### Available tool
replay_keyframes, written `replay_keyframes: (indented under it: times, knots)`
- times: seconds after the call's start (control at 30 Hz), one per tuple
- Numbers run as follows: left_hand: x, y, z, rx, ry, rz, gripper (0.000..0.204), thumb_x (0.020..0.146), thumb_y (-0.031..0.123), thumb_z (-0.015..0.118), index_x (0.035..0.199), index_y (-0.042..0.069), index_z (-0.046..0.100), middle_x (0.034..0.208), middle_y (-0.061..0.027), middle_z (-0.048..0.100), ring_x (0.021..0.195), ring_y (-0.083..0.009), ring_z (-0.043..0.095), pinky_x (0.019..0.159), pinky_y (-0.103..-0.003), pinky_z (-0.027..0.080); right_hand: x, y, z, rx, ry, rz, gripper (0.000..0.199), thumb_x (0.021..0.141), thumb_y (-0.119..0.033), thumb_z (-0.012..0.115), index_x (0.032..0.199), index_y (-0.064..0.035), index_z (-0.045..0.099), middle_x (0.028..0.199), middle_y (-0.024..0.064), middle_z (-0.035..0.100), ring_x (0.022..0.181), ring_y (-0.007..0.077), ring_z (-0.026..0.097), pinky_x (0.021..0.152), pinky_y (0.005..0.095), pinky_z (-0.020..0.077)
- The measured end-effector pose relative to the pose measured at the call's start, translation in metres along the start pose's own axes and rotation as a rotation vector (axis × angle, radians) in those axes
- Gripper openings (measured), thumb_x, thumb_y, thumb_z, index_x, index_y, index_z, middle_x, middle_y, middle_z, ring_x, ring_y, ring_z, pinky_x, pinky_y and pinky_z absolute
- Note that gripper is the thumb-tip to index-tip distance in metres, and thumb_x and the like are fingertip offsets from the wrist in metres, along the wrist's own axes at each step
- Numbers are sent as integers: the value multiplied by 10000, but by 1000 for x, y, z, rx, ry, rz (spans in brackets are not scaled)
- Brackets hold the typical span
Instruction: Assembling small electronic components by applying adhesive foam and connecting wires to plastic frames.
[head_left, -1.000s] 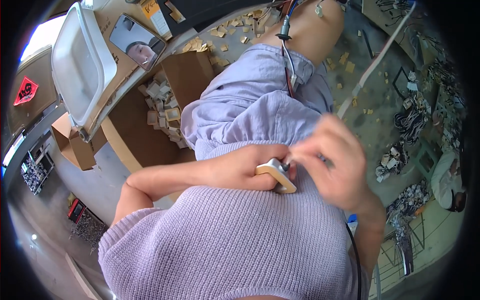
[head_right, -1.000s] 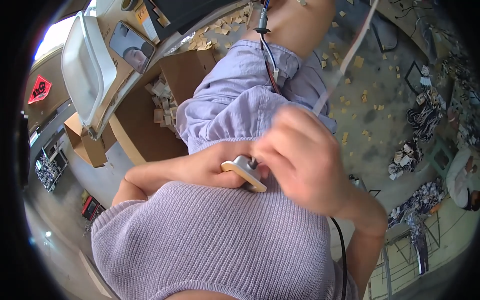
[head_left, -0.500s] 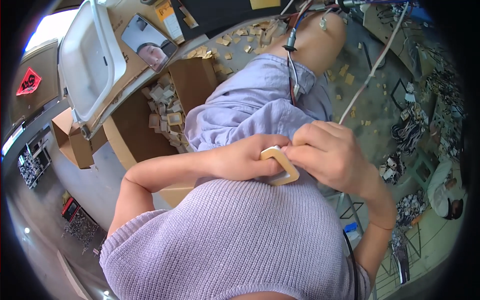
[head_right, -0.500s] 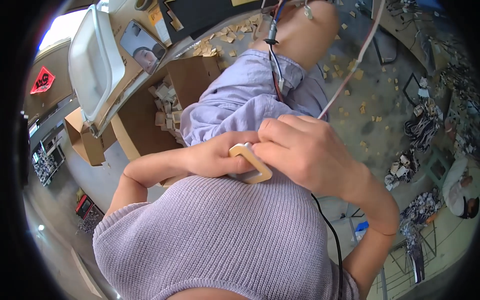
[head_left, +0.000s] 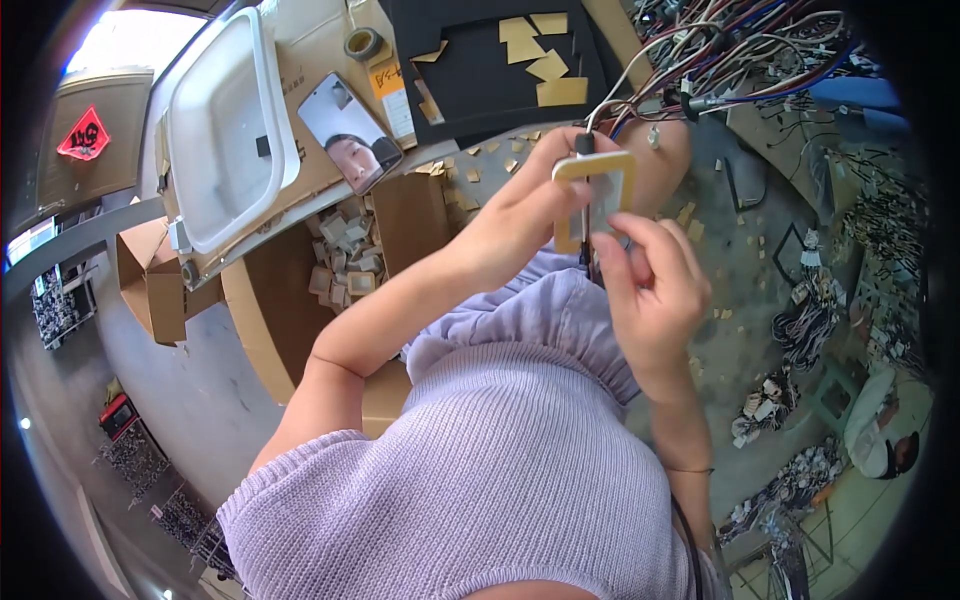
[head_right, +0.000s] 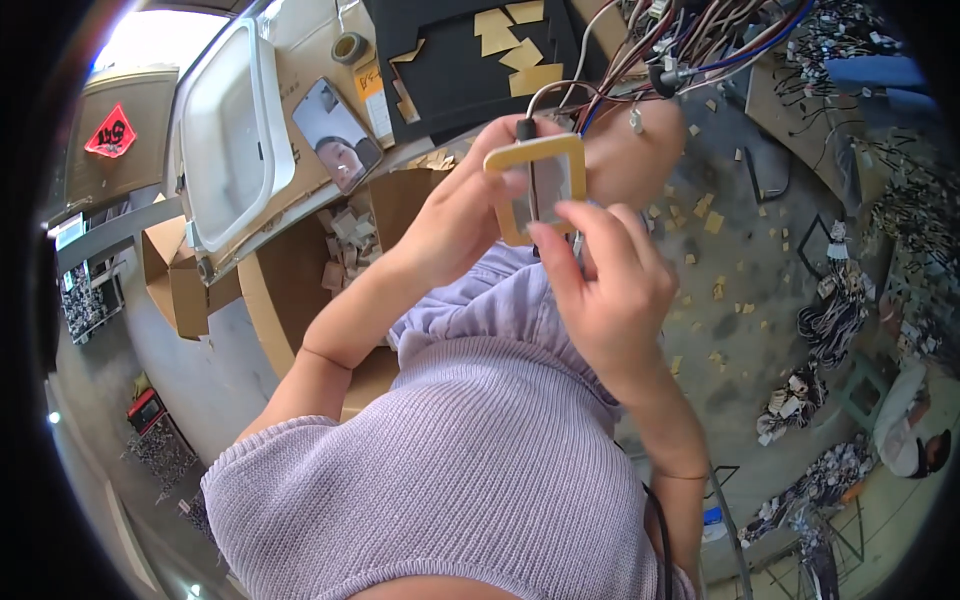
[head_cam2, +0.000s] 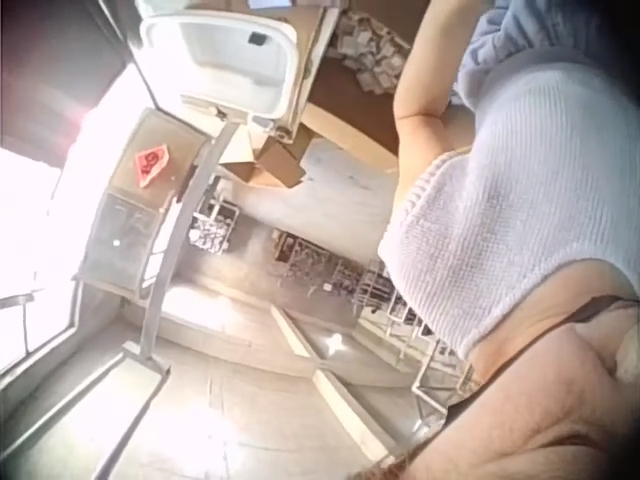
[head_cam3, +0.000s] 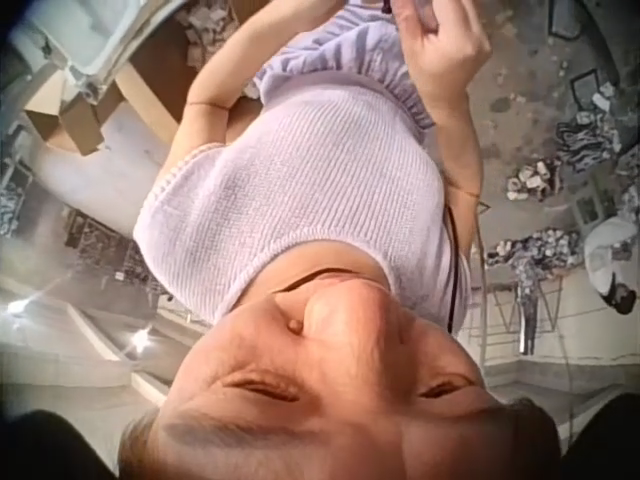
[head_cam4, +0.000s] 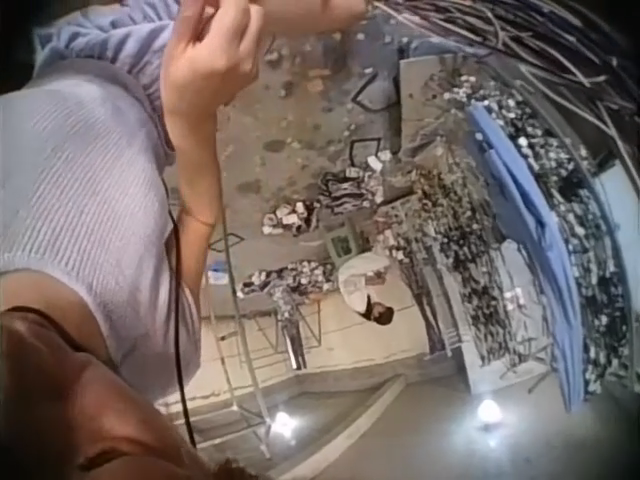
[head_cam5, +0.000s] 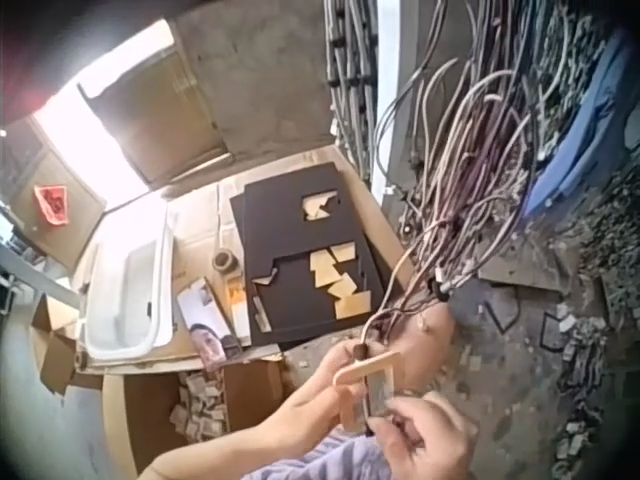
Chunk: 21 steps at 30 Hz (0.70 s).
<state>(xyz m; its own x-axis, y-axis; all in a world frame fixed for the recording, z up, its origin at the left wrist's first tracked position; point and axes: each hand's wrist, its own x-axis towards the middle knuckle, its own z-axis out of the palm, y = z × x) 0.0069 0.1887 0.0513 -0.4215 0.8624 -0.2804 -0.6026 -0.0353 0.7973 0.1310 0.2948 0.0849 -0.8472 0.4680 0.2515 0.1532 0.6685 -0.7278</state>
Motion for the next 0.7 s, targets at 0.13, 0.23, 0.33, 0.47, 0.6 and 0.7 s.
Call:
replay_keyframes:
  times: [0.13,0.23,0.33,0.47,0.6,0.7]
  knots:
    - [-12,9,18,138,-72,90,448,894,47,442,1327,2,340,1155,-101,485,1060,-154,498,943,-287,409,2,1,18,74,96,138,144,814,-108,710,929,-37,662,754,129,641,637,334,627,561,397,479]
    - [-17,0,27,191,77,136,445,898,35,467,1321,-10,338,1140,-115,486,1091,-203,480,972,-294,368,-3,-2,18,93,94,144,99,828,-76,682,890,-41,613,740,135,616,649,338,619,564,406,478]
    - [-23,4,34,130,97,97,348,916,36,447,1255,-7,379,1115,-97,482,1054,-166,477,946,-280,379,-11,-9,16,92,99,115,88,839,-66,665,890,-29,604,737,126,597,637,328,605,552,398,472]
    - [-26,6,38,275,48,162,369,850,-26,419,1218,-7,397,1079,-82,476,1024,-154,485,927,-270,387,-17,-14,10,-3,107,44,82,842,-64,660,884,-27,600,737,121,588,630,322,600,542,402,468]
    - [-23,0,39,388,39,318,384,819,-53,395,1200,-4,417,1087,-83,482,1028,-160,493,921,-271,397,-20,-13,10,-40,104,31,75,844,-62,653,878,-26,597,727,119,578,627,319,597,537,407,466]
    - [-24,-6,39,350,48,323,379,817,-56,401,1192,-3,424,1082,-87,490,1025,-164,497,917,-273,404,-21,-13,10,-54,101,19,77,849,-67,651,879,-23,595,728,121,576,626,318,596,537,408,467]
